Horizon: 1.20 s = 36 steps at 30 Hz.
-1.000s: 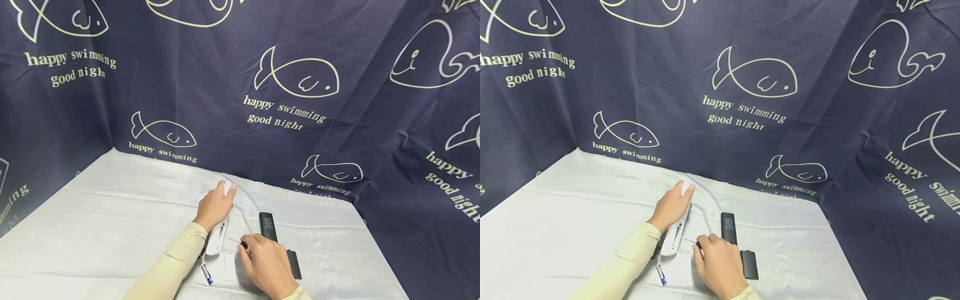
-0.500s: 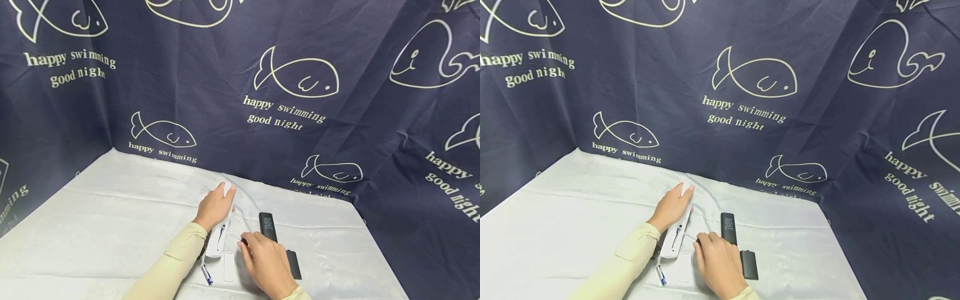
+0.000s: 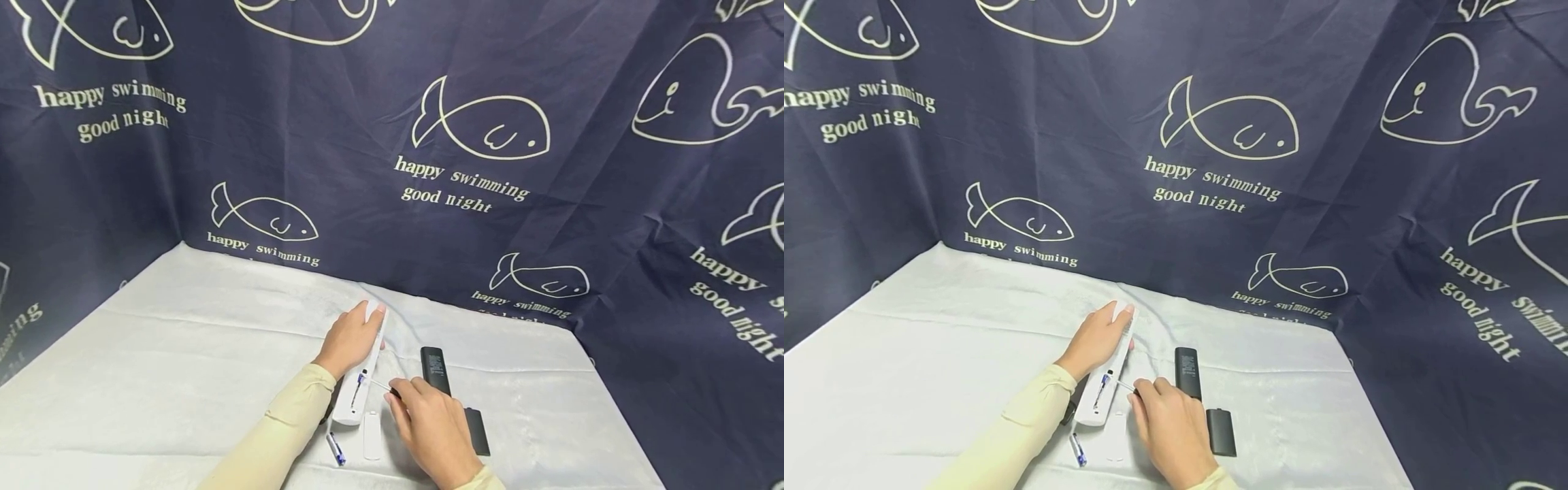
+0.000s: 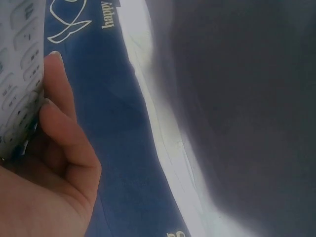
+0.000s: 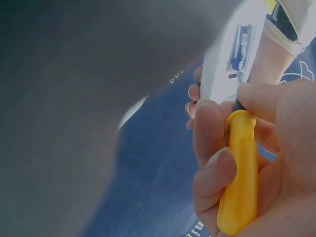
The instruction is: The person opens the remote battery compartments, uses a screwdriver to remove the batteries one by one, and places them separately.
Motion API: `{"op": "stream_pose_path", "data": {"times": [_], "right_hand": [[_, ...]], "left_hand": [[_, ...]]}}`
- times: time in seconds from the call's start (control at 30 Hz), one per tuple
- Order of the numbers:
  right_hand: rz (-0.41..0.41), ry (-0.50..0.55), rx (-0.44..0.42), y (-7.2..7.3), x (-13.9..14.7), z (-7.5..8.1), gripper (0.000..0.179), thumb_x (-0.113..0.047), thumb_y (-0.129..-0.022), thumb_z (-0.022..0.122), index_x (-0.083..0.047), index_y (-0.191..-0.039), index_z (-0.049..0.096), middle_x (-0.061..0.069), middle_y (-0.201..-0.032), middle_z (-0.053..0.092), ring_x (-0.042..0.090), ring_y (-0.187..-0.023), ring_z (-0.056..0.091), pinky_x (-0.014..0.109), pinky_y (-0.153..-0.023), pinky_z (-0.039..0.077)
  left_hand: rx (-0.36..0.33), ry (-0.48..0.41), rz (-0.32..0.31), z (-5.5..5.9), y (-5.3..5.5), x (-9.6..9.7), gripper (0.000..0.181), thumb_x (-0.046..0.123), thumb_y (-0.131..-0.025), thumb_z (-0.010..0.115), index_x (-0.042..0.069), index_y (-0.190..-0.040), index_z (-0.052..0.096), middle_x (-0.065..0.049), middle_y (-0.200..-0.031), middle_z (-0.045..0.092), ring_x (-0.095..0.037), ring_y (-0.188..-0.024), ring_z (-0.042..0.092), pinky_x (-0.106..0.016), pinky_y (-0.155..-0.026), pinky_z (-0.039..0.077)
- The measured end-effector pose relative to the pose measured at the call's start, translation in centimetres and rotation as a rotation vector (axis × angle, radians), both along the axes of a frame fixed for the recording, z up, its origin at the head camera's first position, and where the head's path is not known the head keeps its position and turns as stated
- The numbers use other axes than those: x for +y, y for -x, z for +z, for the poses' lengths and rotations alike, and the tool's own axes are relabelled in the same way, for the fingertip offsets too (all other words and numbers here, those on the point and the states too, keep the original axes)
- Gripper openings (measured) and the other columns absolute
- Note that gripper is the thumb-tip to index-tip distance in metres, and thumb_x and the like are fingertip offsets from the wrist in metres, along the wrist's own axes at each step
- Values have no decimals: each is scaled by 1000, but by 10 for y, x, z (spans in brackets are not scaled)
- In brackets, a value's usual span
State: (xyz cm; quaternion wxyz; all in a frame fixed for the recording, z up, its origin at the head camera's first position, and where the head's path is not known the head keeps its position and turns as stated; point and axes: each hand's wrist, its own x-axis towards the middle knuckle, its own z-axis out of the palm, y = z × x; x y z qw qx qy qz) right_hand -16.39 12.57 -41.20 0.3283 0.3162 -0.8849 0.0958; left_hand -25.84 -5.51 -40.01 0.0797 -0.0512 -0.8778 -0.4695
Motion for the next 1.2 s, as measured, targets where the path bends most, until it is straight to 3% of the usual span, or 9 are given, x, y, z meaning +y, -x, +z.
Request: {"op": "stream_pose_path", "data": {"times": [0.47, 0.9, 1.2], "right_hand": [[10, -5, 17, 0, 0, 2, 10, -26, -89, 73, -21, -98, 73, -11, -69, 52, 10, -50, 51, 28, -40, 37], [56, 4, 30, 0, 2, 2, 6, -26, -90, 71, -23, -95, 70, -11, -66, 43, 11, -50, 46, 27, -41, 36], [110, -15, -21, 0, 2, 3, 13, -19, -87, 77, -21, -89, 64, -12, -65, 40, 5, -49, 38, 23, -43, 33]], "left_hand": [[1, 23, -26, -3, 2, 1, 45, 52, -106, 33, 17, -107, 61, 19, -57, 62, -14, -83, 68, -45, -83, 49], [-31, -79, -57, -4, 2, 1, 43, 53, -106, 33, 20, -96, 59, 12, -62, 65, -10, -72, 62, -40, -79, 47], [-58, -124, -93, -7, 3, 3, 44, 54, -107, 31, 19, -101, 56, 7, -65, 66, -13, -68, 63, -38, -76, 47]]}}
